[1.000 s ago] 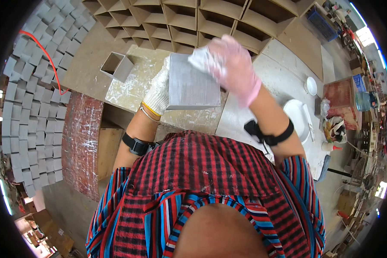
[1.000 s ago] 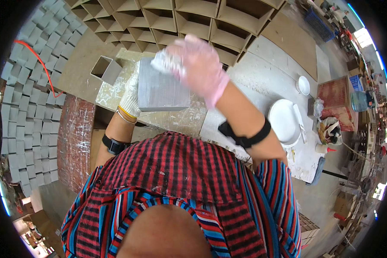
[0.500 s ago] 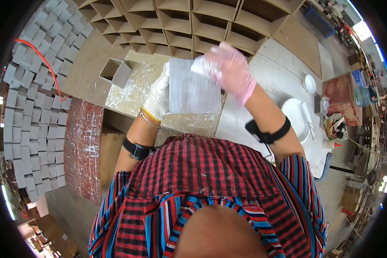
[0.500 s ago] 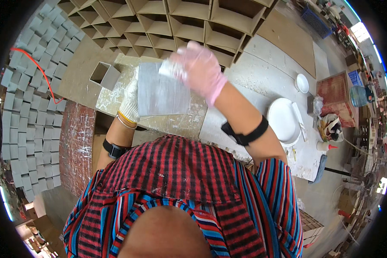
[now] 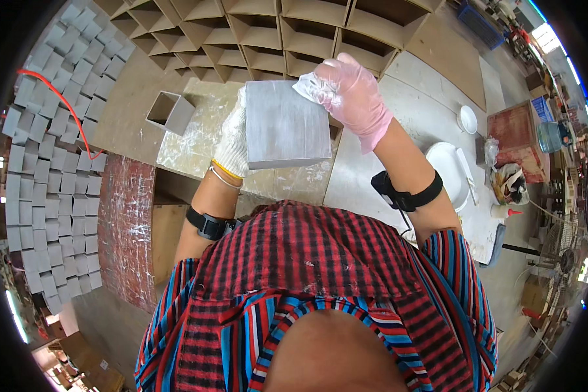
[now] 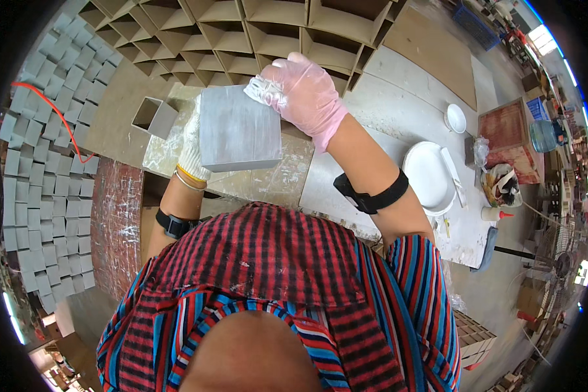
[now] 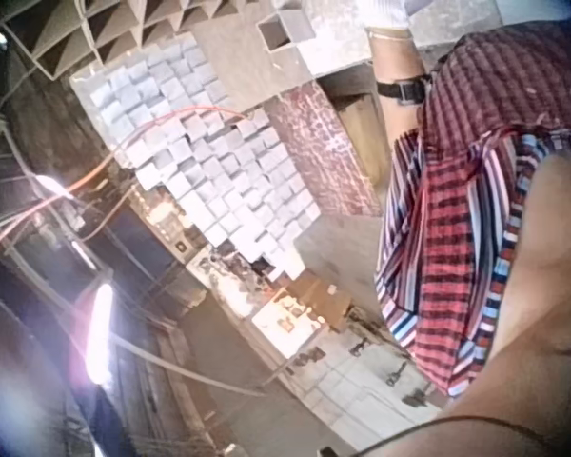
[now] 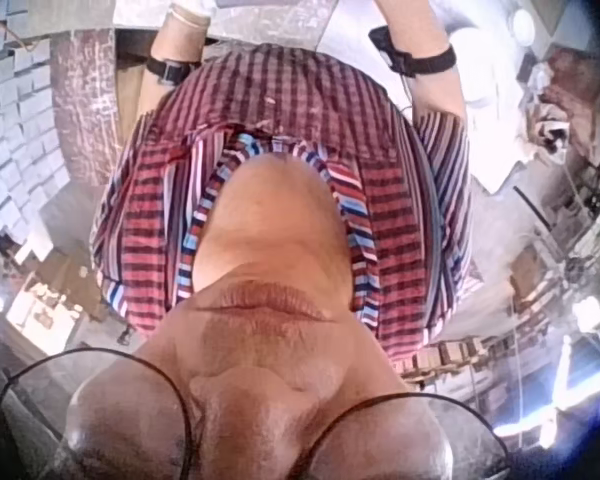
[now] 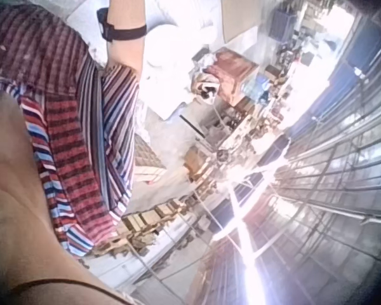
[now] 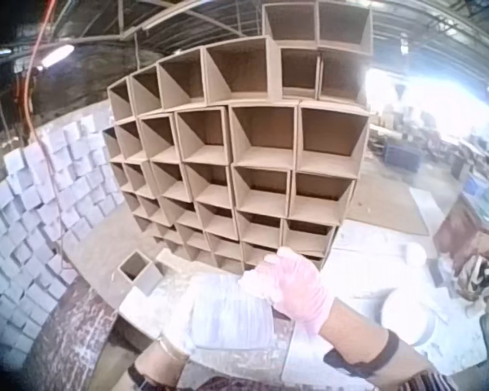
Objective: The recorder is applying a white substance, likely glue or sealant, to the inside and outside of small square wooden boxes using a cloth and then stacking them.
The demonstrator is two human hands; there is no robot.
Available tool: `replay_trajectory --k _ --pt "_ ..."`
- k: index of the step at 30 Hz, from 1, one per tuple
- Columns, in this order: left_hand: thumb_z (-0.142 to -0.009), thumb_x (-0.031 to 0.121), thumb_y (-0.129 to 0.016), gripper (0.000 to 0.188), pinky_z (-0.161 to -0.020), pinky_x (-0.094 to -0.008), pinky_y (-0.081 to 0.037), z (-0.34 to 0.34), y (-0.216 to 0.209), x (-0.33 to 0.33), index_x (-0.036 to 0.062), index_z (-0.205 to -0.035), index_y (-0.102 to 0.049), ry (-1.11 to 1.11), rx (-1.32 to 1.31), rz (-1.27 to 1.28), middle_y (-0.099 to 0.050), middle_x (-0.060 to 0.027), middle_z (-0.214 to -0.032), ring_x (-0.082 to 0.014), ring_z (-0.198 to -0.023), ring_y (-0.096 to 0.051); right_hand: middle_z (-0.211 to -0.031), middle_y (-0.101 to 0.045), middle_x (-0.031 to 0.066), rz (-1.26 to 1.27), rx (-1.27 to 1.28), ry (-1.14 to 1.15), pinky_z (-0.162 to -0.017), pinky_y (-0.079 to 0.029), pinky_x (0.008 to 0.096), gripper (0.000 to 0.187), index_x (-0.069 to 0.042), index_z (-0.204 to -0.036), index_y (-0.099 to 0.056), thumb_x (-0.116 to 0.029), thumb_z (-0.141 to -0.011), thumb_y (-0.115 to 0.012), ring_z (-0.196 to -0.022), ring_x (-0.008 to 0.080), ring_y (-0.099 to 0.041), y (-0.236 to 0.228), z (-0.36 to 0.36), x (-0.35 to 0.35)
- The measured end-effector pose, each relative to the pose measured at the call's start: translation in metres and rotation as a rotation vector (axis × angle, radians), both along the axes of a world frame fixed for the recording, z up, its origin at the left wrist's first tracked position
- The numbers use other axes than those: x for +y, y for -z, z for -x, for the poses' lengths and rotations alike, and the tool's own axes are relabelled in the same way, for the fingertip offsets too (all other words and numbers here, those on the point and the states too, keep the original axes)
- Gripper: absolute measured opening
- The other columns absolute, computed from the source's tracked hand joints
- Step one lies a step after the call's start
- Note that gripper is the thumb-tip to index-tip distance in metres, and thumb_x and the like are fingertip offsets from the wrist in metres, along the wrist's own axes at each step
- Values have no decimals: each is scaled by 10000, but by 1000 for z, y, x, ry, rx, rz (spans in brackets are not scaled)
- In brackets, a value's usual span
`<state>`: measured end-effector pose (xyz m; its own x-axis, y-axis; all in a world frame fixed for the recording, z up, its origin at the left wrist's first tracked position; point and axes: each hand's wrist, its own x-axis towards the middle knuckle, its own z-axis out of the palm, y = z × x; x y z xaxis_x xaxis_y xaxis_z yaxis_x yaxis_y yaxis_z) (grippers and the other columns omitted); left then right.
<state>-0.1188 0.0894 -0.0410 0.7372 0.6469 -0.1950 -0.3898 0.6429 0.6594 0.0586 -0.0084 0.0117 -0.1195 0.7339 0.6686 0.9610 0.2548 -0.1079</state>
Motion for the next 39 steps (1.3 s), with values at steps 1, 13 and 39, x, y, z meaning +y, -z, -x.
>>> replay_trajectory --k 1,13,39 --pt "-870 412 -410 473 -870 -338 -407 -1 0 -1 57 -1180 -441 0 1 -1 -502 -93 -1139 -223 -1001 -502 -830 -579 64 56 58 58 -685 -453 337 241 -99 -867 -608 -280 -708 -608 -777 238 -525 1 0 0" --pt "-862 459 -383 529 -867 -371 -416 2 3 10 39 -1177 -441 38 -14 83 -495 -115 -1153 -252 -1019 -495 -740 -495 7 13 120 40 -639 -448 330 263 -180 -884 -606 -236 -633 -660 -769 220 -496 11 1 -27" --pt "-869 432 -390 511 -878 -363 -410 3 -7 -5 57 -1217 -403 154 -56 -39 -468 -122 -1184 -222 -1039 -488 -783 -541 6 187 -323 -298 -624 -459 329 186 -202 -849 -576 -299 -692 -595 -772 198 -519 -13 50 -26"
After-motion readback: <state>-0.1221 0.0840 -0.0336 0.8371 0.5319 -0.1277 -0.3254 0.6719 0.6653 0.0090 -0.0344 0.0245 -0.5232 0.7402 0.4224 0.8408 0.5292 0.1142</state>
